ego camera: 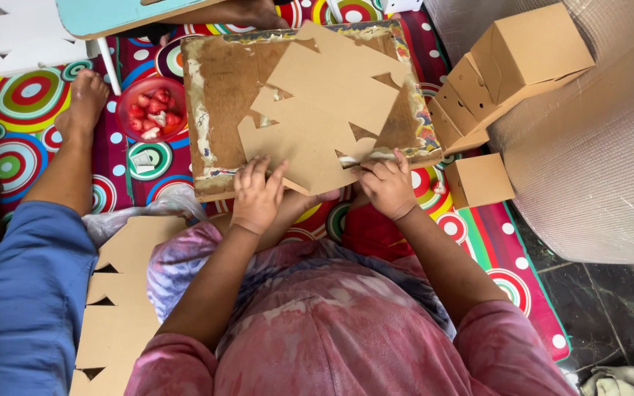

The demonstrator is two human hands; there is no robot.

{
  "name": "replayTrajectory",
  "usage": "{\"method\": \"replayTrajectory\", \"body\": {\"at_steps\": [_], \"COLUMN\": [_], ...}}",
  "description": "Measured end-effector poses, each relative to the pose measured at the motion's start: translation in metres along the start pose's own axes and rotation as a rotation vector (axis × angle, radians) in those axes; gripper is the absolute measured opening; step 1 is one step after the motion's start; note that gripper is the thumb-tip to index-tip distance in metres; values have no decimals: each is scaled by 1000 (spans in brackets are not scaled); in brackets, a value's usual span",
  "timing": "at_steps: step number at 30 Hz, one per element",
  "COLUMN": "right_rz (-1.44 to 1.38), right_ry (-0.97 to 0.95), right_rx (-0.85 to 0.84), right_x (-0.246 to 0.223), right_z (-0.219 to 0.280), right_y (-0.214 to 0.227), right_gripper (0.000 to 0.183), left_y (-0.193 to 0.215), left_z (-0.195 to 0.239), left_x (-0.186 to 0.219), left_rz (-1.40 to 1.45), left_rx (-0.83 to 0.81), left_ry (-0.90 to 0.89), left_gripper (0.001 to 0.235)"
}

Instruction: The person sits on a colorful mat and assembles small cardboard boxes by hand. They fold the flaps of pre-cut cardboard pieces and press the edges together to form the box shape. The person then places the finished boxes into a larger cardboard box nearby.

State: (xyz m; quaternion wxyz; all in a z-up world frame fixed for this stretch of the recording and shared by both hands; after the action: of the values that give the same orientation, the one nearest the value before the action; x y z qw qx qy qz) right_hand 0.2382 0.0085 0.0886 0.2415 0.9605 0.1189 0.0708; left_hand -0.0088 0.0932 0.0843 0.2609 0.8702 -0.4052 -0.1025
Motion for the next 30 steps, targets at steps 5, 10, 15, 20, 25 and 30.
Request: {"method": "replayTrajectory", "body": {"at_steps": [5,10,15,20,25,30], "right_rz": [-148,-193,-213,-237,-141,-221], "right_ry": [62,14,18,27,-81,-102], "right_rx": [40,25,-3,-115,-308,-268], "right_x": [-43,-67,-64,-47,-18,-19], "right_z": [-23,-29,-18,-29,-41,-50], "right_y": [31,40,-3,-40,-67,-91], "right_gripper": [7,12,9,14,17,19], "left_y": [-7,-1,7,-38,-39,-38], "left_z": [-1,20,12,12,-14,-47], "left_x": [-10,-2,23,-17,-22,4], "left_rz": [-205,86,133,-39,146,177], "left_rx": [-30,-51,72,9,-285,-561], "left_ry": [119,123,30,12,102,108], "left_gripper": [66,78,40,22,62,77]}}
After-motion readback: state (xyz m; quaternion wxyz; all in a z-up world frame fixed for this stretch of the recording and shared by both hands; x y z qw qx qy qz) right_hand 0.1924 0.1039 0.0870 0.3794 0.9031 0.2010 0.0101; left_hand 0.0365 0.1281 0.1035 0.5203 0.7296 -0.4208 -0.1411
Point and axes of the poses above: each hand's wrist, its own z-axis away from the middle knuckle, its own y-axis out of the back of the hand, x = y × z, the point moved 9 cm from there along -z, towards the middle knuckle, and after that the axes turned 12 degrees about x, right-handed, at the moved point
